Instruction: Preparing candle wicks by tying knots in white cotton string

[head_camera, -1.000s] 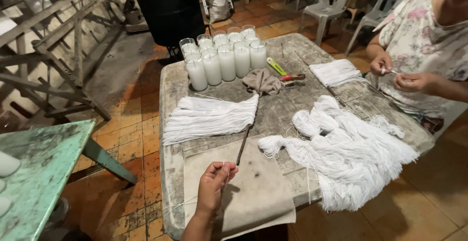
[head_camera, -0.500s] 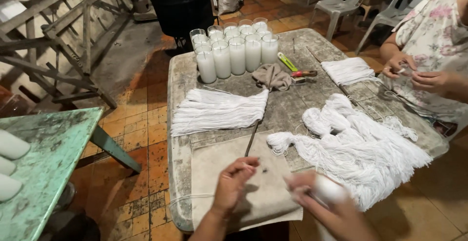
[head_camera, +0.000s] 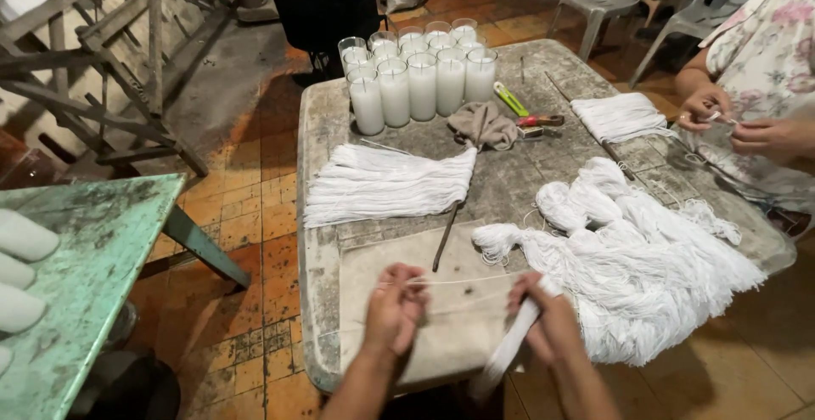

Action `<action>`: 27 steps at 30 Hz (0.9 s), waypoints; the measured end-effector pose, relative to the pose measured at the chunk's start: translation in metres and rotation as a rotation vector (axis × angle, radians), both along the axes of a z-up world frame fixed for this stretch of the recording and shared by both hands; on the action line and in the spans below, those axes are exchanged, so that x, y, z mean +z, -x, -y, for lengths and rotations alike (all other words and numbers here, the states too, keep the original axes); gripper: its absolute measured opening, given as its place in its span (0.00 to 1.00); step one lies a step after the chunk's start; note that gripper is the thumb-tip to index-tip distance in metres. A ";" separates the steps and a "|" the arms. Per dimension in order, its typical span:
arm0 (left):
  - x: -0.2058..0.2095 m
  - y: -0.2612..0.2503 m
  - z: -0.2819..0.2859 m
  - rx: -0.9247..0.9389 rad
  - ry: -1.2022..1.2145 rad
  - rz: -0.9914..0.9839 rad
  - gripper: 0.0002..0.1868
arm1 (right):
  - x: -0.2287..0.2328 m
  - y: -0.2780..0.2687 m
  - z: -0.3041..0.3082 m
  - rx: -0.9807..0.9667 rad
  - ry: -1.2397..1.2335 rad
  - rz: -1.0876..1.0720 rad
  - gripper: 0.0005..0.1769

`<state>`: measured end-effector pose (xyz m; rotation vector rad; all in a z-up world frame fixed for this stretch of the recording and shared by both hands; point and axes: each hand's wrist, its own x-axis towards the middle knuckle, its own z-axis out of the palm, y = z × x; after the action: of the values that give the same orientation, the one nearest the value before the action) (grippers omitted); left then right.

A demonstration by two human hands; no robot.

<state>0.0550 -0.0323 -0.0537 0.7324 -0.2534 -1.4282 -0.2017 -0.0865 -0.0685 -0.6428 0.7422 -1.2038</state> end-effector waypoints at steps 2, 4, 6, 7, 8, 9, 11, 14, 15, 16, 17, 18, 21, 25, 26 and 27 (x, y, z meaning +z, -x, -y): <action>0.014 -0.021 -0.006 0.184 -0.055 0.000 0.04 | -0.010 0.025 0.021 0.056 -0.180 0.226 0.07; 0.028 -0.036 -0.016 0.204 -0.071 0.056 0.04 | -0.026 0.040 0.037 0.044 -0.197 0.325 0.06; 0.036 -0.052 -0.025 0.229 -0.097 0.112 0.05 | -0.038 0.053 0.048 0.036 -0.224 0.423 0.06; 0.037 -0.060 -0.027 0.263 -0.088 0.140 0.05 | -0.040 0.058 0.053 0.048 -0.201 0.491 0.05; 0.039 -0.067 -0.029 0.298 -0.080 0.168 0.05 | -0.043 0.063 0.057 0.059 -0.179 0.558 0.05; 0.039 -0.075 -0.032 0.306 -0.089 0.167 0.05 | -0.044 0.062 0.057 0.065 -0.188 0.556 0.05; 0.038 -0.089 -0.037 0.404 -0.163 0.415 0.06 | -0.045 0.061 0.057 0.018 -0.132 0.526 0.03; -0.002 -0.111 -0.029 0.467 -0.106 0.752 0.07 | -0.039 0.056 0.050 -0.005 -0.107 0.485 0.04; 0.014 -0.106 -0.034 0.472 -0.111 0.753 0.07 | -0.041 0.056 0.050 0.000 -0.112 0.486 0.04; 0.030 -0.100 -0.039 0.299 -0.170 0.997 0.07 | -0.044 0.057 0.049 0.005 -0.092 0.494 0.05; 0.046 -0.095 -0.043 0.113 -0.225 1.235 0.07 | -0.046 0.058 0.048 0.007 -0.072 0.503 0.06; 0.049 -0.091 -0.040 0.114 -0.229 1.237 0.07 | -0.047 0.057 0.048 0.010 -0.076 0.505 0.06; 0.036 -0.088 -0.026 -0.051 -0.261 1.625 0.13 | -0.047 0.056 0.049 0.003 -0.033 0.458 0.03; 0.001 -0.097 -0.011 -0.013 -0.139 1.920 0.10 | -0.045 0.055 0.048 -0.018 -0.040 0.443 0.03; 0.001 -0.096 -0.010 -0.008 -0.124 1.951 0.08 | -0.045 0.055 0.047 -0.018 -0.039 0.441 0.03; 0.002 -0.097 -0.009 -0.010 -0.127 1.949 0.08 | -0.045 0.056 0.047 -0.018 -0.042 0.439 0.03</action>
<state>0.1518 -0.0230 -0.0521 2.0133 -1.6138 -0.2575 -0.2575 -0.1336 -0.1133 -0.3182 0.4021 -1.2847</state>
